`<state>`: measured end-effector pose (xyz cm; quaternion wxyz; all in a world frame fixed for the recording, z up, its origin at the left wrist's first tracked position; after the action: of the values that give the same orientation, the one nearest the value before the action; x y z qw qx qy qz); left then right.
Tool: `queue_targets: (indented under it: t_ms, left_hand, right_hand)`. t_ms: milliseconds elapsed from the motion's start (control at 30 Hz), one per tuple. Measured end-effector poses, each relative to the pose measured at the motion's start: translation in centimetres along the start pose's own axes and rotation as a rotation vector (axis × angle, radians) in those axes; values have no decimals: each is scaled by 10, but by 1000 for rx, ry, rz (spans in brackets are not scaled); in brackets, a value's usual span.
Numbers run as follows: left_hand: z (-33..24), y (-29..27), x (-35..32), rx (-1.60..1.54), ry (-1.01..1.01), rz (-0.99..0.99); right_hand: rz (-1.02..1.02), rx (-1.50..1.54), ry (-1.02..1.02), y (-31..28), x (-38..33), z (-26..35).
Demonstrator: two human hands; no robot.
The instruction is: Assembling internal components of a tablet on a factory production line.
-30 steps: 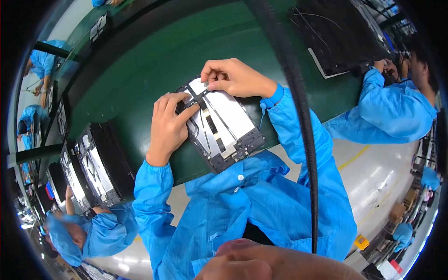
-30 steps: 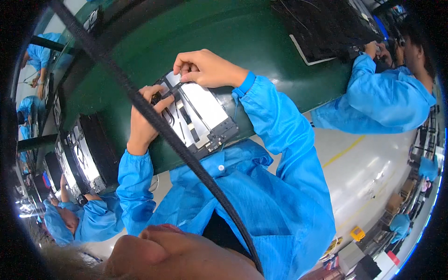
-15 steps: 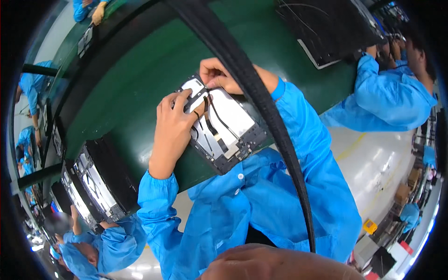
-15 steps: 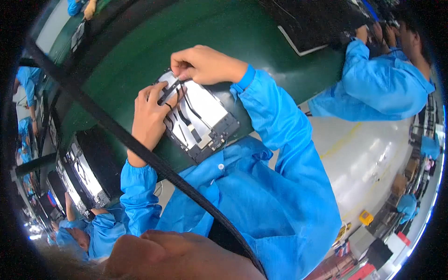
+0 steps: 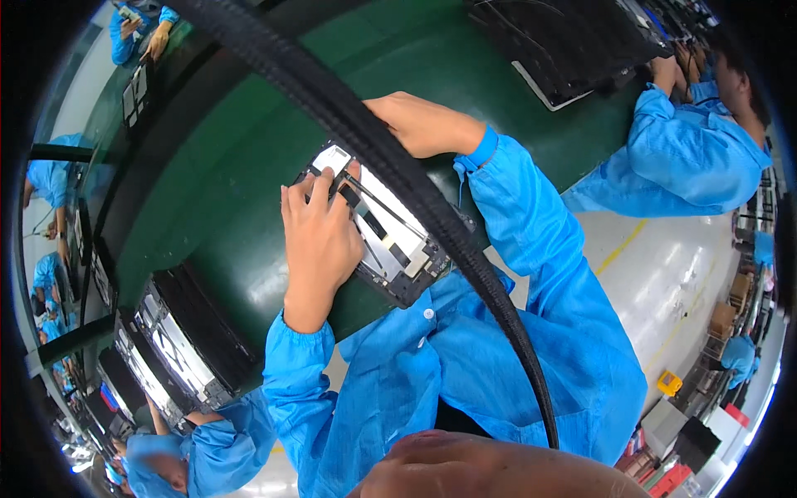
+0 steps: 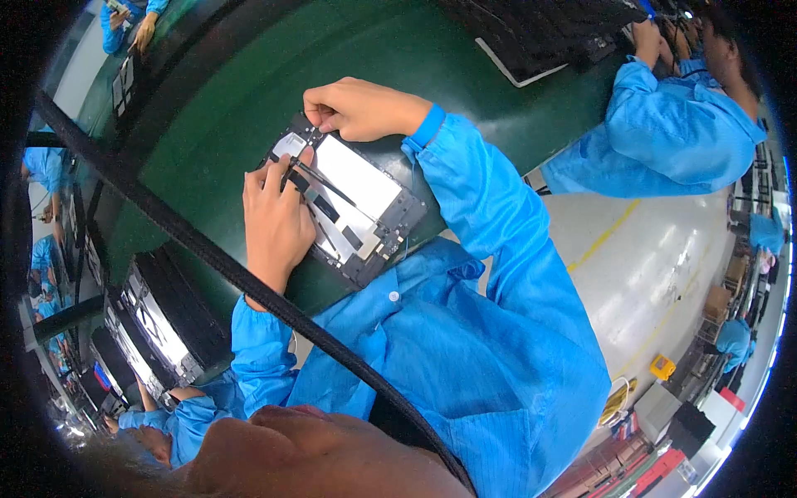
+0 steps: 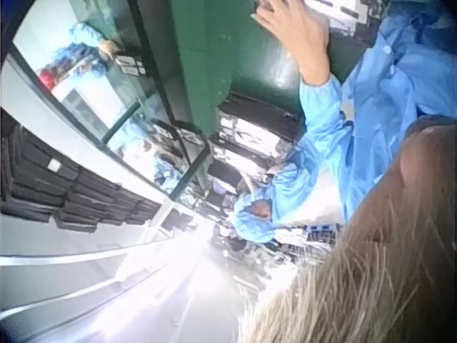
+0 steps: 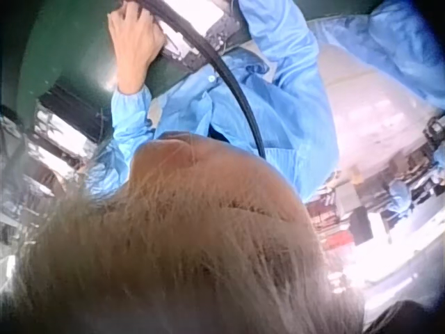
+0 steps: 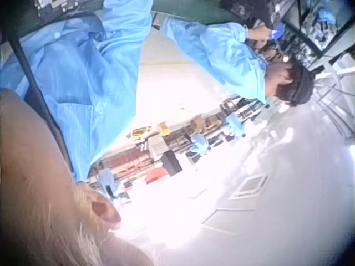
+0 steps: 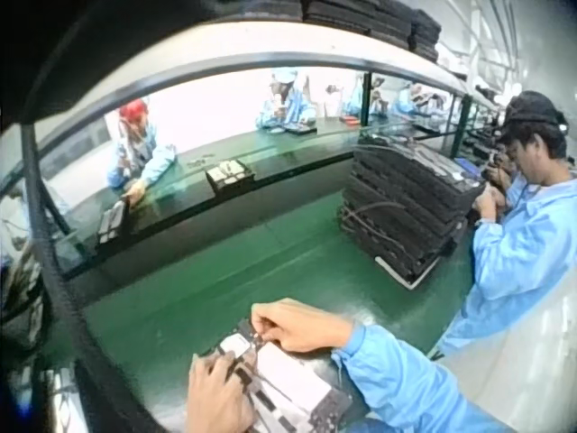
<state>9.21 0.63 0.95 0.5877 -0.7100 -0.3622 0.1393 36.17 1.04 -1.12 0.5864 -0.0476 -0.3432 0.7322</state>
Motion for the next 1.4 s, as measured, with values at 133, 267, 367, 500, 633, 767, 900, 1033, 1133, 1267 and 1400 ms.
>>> queue_targets:
  t_ms: [133,267,367,500,633,767,900,1033,1133,1267,1400]
  left_hand:
    - [-6,3,1,68,12,-9]
    - [-6,6,6,18,8,-10]
    - [-5,9,9,6,9,-20]
    - [-2,13,11,-6,7,-39]
    - [1,17,7,63,23,-19]
    - [-5,9,8,-73,-1,-30]
    - [-5,12,8,-142,-34,-9]
    - [-9,16,15,-217,-18,-22]
    - [-10,18,17,-236,-22,-18]
    - [-5,20,19,-222,7,-20]
    - [-13,18,19,-130,81,-88]
  right_hand:
    - [-19,-20,-55,1,3,-4]
    - [56,-22,106,-9,6,18]
    - [27,49,111,-7,5,17]
    - [28,46,97,-6,4,13]
    - [35,57,125,-6,2,9]
    - [75,60,170,-7,6,11]
    - [52,99,139,-8,3,5]
    - [41,93,127,-11,1,3]
    - [35,89,149,-12,3,3]
    - [28,90,154,-12,4,6]
    - [23,92,171,-11,-2,6]
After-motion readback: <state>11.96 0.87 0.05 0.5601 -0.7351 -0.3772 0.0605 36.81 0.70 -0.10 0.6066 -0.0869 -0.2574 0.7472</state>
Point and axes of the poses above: each hand's wrist, its own x-axis towards the middle knuckle, its own y-axis out of the palm, z = x × y, the point moved 1 cm from there along x, towards the middle knuckle, and after that the axes turned 8 degrees about -y, right-handed, at the moved point
